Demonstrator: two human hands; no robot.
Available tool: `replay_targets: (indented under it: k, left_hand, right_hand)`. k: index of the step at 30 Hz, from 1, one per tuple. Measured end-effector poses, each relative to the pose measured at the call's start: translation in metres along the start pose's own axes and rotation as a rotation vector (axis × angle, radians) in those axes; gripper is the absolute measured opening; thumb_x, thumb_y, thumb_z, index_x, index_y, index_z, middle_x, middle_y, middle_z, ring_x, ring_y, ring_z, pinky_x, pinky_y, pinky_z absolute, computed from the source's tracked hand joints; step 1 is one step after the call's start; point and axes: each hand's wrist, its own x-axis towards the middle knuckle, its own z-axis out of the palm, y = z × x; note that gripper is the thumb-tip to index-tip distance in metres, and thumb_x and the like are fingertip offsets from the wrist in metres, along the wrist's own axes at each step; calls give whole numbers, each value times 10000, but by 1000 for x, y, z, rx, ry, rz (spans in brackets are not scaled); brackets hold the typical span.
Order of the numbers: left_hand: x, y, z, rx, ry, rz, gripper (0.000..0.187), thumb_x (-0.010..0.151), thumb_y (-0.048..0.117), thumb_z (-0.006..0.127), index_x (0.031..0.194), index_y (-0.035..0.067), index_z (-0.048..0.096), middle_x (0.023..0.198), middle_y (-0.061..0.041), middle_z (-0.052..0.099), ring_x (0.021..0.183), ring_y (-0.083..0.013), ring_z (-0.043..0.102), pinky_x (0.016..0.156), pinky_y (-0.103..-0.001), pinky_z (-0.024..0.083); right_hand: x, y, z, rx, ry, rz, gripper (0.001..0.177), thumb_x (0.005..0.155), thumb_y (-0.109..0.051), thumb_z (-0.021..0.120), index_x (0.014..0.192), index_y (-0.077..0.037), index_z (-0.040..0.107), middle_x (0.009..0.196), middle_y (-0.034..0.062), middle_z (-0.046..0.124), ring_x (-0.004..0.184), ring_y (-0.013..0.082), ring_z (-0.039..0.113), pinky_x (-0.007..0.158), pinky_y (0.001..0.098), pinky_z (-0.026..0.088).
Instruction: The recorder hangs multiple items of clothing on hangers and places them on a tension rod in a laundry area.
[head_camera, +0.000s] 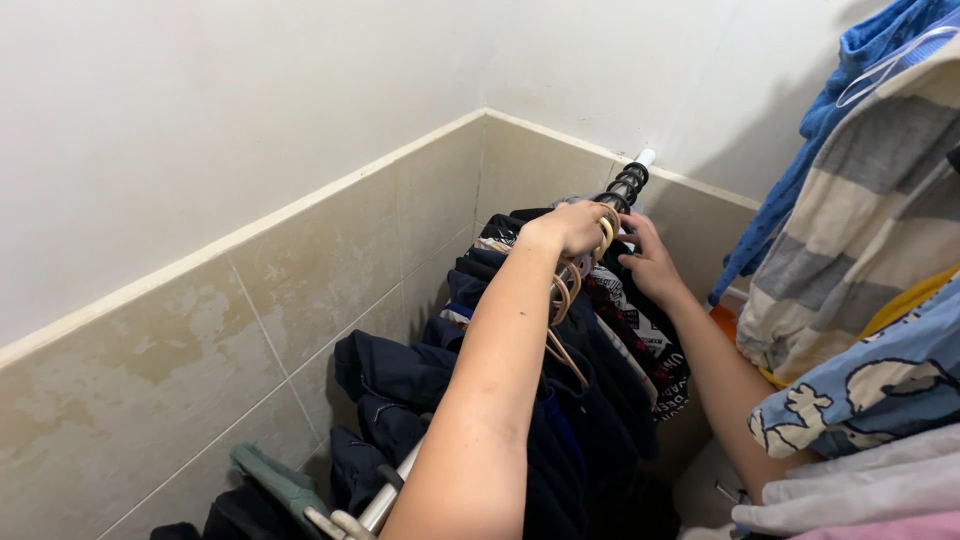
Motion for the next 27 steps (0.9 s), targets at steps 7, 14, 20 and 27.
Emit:
replay_targets:
  k: [7, 14, 20, 27]
  left_hand:
    - [-24, 8, -14, -26, 98, -38, 546, 880, 210, 548, 1419, 291, 584, 1441, -61, 530, 1346, -265, 523, 1098, -435, 452]
    - [-15, 3, -9, -26, 117, -45, 471, 913, 263, 532, 1374, 239, 628, 1440, -46, 552, 1341, -251, 539, 1102, -422, 449]
    - [-9, 12, -4, 39, 55, -104, 510, 960, 381, 434, 1433, 242, 564, 1574, -4, 423, 1436, -283, 417, 1157, -452, 393]
    - [-2, 6, -5, -30, 25, -118, 605, 934, 331, 453, 1529, 229, 409, 1634, 1, 306, 1469, -320, 323, 1174, -469, 333]
  right_hand:
    - [0, -22, 6, -170, 285, -37, 195, 939, -130, 745, 1119, -57, 757, 1038, 98, 725, 877, 141, 698, 798, 297, 562]
    - [17, -26, 4, -240, 376, -38, 149, 930, -167, 756, 974, -30, 792, 814, 75, 773, 735, 129, 734, 724, 275, 573]
    - [12, -26, 10, -294, 472, -115, 134, 933, -145, 775, 980, -20, 779, 851, 78, 760, 741, 127, 720, 718, 276, 569]
    - [-3, -34, 27, -221, 471, -142, 175, 907, -160, 796, 1010, -20, 774, 855, 74, 764, 743, 125, 714, 709, 285, 565]
